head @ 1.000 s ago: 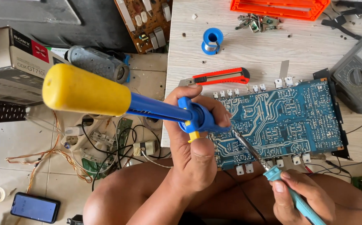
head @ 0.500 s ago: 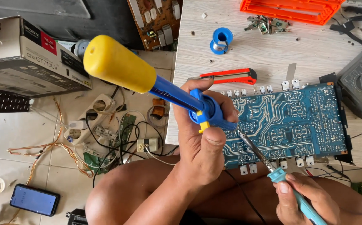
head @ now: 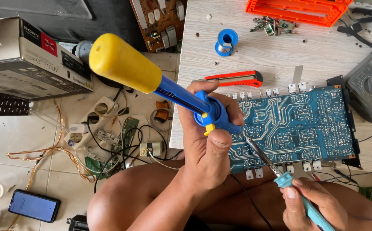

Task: Soldering and desoldering components on a circuit board using a soldering iron and a desoldering pump.

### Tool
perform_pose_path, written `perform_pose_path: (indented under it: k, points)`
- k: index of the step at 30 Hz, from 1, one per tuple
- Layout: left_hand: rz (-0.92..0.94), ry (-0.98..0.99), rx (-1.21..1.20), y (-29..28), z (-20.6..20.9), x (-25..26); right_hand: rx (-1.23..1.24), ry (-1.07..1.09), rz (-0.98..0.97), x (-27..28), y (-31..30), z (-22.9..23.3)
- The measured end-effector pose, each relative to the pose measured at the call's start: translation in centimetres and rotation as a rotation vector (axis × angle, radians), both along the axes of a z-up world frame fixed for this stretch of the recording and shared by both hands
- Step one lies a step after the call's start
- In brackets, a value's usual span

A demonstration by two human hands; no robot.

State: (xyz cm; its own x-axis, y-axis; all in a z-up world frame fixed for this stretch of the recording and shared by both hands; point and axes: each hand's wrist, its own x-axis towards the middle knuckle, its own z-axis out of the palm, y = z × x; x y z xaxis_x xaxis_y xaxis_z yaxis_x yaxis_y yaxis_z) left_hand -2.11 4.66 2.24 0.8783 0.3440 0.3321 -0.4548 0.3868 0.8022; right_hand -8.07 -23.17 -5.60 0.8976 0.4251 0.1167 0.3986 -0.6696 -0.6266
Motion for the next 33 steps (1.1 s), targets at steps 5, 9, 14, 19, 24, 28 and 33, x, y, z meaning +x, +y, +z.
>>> perform_pose_path:
  k: [5, 9, 14, 19, 24, 28, 33]
  points:
    - [0.012, 0.004, 0.011, 0.0, 0.1, 0.1, -0.001, -0.053, 0.071, 0.7, -0.2, 0.0]
    - [-0.006, 0.011, -0.008, 0.1, 0.1, 0.0, -0.028, 0.067, 0.089, 0.8, -0.1, 0.4]
    - [-0.001, 0.009, 0.0, 0.0, 0.1, 0.0, 0.141, -0.248, -0.064, -0.6, 1.6, -1.0]
    - [-0.005, 0.006, 0.014, 0.0, 0.1, 0.0, 0.119, -0.505, 0.05, 0.1, 0.6, -0.6]
    - [-0.015, 0.001, -0.001, 0.0, 0.1, -0.1, 0.049, -0.5, 0.19, 1.4, -0.4, 0.3]
    - [-0.006, 0.006, 0.016, -0.1, 0.1, -0.1, 0.106, -0.305, -0.066, -0.2, 2.0, 0.9]
    - [-0.019, 0.004, 0.029, -0.2, 0.0, -0.1, 0.104, -0.404, -0.02, -0.3, 0.7, -0.4]
